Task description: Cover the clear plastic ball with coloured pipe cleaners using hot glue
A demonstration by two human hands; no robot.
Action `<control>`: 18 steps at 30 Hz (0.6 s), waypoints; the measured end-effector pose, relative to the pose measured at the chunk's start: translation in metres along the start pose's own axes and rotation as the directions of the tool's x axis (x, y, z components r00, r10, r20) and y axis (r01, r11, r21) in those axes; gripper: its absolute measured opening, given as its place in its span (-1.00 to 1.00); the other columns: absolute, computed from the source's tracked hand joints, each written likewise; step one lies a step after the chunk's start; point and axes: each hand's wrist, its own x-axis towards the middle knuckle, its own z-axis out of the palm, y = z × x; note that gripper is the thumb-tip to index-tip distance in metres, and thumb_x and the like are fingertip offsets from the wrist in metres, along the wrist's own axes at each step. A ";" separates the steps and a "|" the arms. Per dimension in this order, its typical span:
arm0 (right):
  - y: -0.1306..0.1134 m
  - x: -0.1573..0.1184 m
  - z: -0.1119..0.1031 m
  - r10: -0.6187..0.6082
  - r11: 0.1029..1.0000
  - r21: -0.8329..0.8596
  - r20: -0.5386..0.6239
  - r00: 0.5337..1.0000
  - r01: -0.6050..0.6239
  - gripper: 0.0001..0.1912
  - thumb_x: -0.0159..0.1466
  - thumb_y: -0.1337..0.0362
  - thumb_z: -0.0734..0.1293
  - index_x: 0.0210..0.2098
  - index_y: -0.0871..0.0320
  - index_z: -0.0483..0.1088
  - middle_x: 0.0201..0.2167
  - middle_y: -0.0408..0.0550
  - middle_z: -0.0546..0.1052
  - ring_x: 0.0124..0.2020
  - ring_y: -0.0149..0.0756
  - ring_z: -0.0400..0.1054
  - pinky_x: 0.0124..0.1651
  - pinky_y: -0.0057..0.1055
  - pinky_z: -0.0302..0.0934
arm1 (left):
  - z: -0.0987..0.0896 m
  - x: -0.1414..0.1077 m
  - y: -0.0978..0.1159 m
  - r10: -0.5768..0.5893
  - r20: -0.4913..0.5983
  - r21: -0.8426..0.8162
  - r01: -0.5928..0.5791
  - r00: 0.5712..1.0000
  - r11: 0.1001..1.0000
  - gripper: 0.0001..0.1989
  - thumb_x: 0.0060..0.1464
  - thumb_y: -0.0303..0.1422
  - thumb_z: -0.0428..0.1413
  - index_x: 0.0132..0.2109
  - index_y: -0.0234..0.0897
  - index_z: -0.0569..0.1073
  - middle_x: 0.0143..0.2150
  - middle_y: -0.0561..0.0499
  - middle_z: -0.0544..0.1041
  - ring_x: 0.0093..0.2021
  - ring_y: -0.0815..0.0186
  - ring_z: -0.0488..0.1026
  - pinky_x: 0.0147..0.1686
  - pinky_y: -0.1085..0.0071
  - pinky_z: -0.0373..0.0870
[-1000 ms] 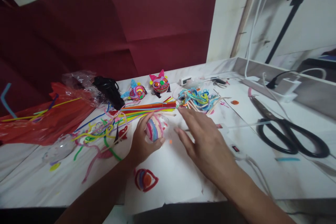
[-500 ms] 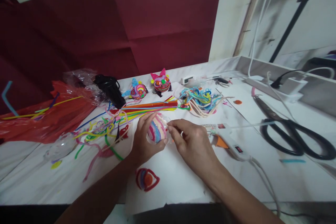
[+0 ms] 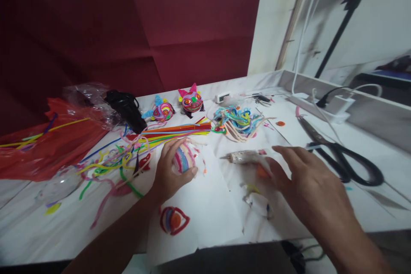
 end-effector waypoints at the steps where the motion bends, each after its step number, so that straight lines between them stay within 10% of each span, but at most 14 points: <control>1: 0.014 -0.005 0.004 0.029 0.996 -0.090 0.071 0.997 -0.022 -0.46 0.31 0.01 0.05 -0.08 0.24 0.47 -0.13 0.27 0.56 -0.13 0.14 0.47 -0.18 -0.06 0.34 | 0.000 0.000 0.000 0.003 0.000 -0.002 -0.003 1.000 1.000 -0.33 -0.18 -0.36 0.25 0.15 -0.20 0.33 0.09 -0.13 0.34 0.14 0.07 0.36 0.15 0.12 0.34; 7: 0.040 -0.011 0.027 0.223 0.974 -0.060 0.451 0.864 -0.220 -0.48 0.25 -0.04 0.13 -0.06 0.19 0.45 -0.12 0.19 0.58 -0.20 0.01 0.51 -0.19 -0.18 0.32 | 0.002 0.000 0.000 0.009 0.000 -0.009 -0.009 1.000 1.000 -0.34 -0.19 -0.36 0.26 0.14 -0.19 0.33 0.08 -0.12 0.35 0.13 0.06 0.36 0.15 0.12 0.34; 18: 0.048 0.007 0.031 0.292 0.817 0.293 0.535 0.793 -0.497 -0.32 -0.18 -0.20 0.28 -0.21 0.13 0.53 -0.23 0.18 0.65 -0.14 0.19 0.52 -0.23 -0.13 0.41 | -0.001 0.000 0.004 -0.088 0.039 -0.127 0.092 0.995 0.988 -0.32 -0.22 -0.37 0.27 0.13 -0.25 0.32 0.11 -0.16 0.34 0.17 0.04 0.34 0.19 0.12 0.29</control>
